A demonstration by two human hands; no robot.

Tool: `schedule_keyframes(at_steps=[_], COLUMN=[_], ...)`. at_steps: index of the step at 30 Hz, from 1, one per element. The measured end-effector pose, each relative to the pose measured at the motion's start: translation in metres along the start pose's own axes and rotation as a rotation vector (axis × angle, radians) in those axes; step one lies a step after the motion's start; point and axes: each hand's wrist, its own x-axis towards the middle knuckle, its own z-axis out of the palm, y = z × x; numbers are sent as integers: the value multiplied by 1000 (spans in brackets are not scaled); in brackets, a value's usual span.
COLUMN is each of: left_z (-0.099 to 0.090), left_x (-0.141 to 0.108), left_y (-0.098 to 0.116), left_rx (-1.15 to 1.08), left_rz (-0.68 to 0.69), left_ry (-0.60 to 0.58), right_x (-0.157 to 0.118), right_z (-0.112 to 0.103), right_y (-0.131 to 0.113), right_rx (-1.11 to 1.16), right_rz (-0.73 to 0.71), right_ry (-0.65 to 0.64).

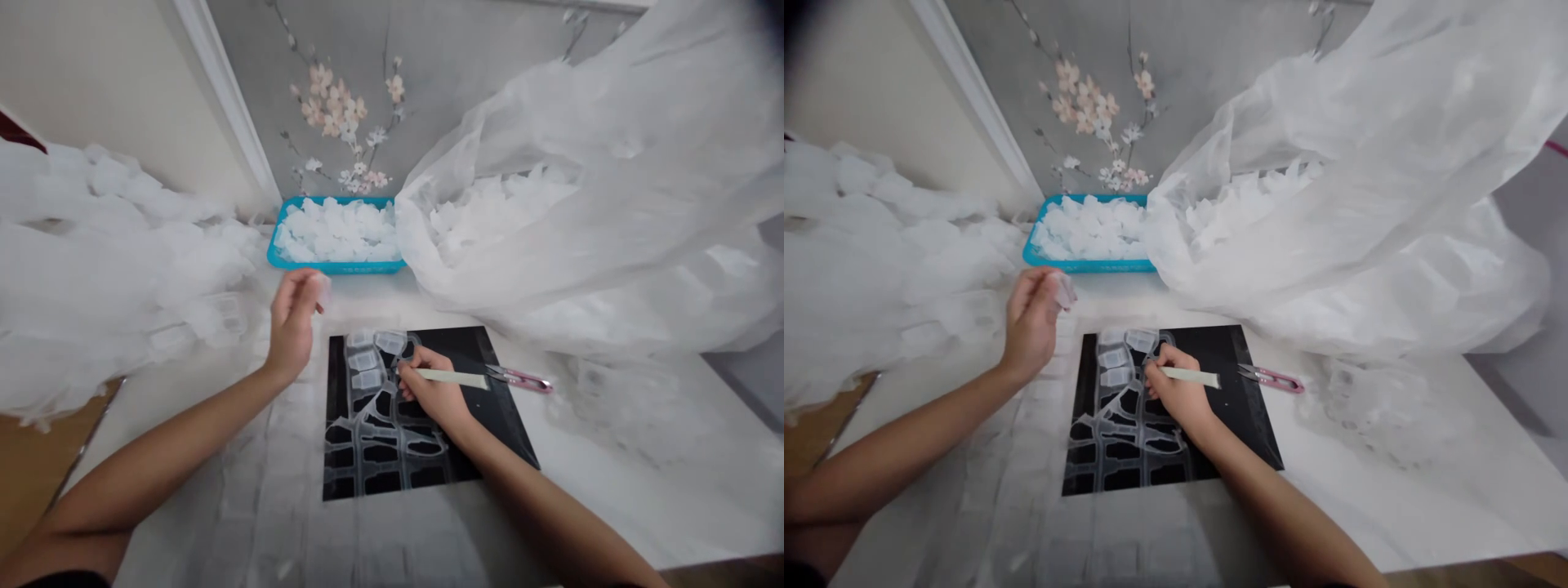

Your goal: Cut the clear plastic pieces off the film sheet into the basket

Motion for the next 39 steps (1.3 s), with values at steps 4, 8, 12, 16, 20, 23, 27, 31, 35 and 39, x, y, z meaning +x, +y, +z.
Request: schedule_keyframes(at_steps=[4,8,12,16,20,23,27,31,35,39], left_z=[4,22,38,43,44,45,47,39,23,14], left_x=[-4,-11,-9,-7,-5,-5,-6,3,27,34], left_y=[14,10,-2,-10,-15,-18,-21,-22,-1,44], left_rx=[370,764,1042,1115,1109,1093,1044,761,167,-266], left_rz=[200,496,559,563,593,608,574,259,-61,-205], left_ry=[-554,-821,-974,-1034,-1040,-1062,-1030,-731,-100,-36], right_x=[10,26,35,36,35,35,37,36,34,28], right_z=[-6,-12,-14,-13,-12,-12,-13,-12,-11,-13], right_y=[-10,-10,0,2,-1,-1,1,3,1,-28], right_rx=[66,1,-44,-57,-63,-79,-163,-235,-194,-27], right_rz=[-51,-78,-100,-89,-88,-73,-79,-103,-96,-141], right_ry=[33,45,53,57,56,41,29,38,47,33])
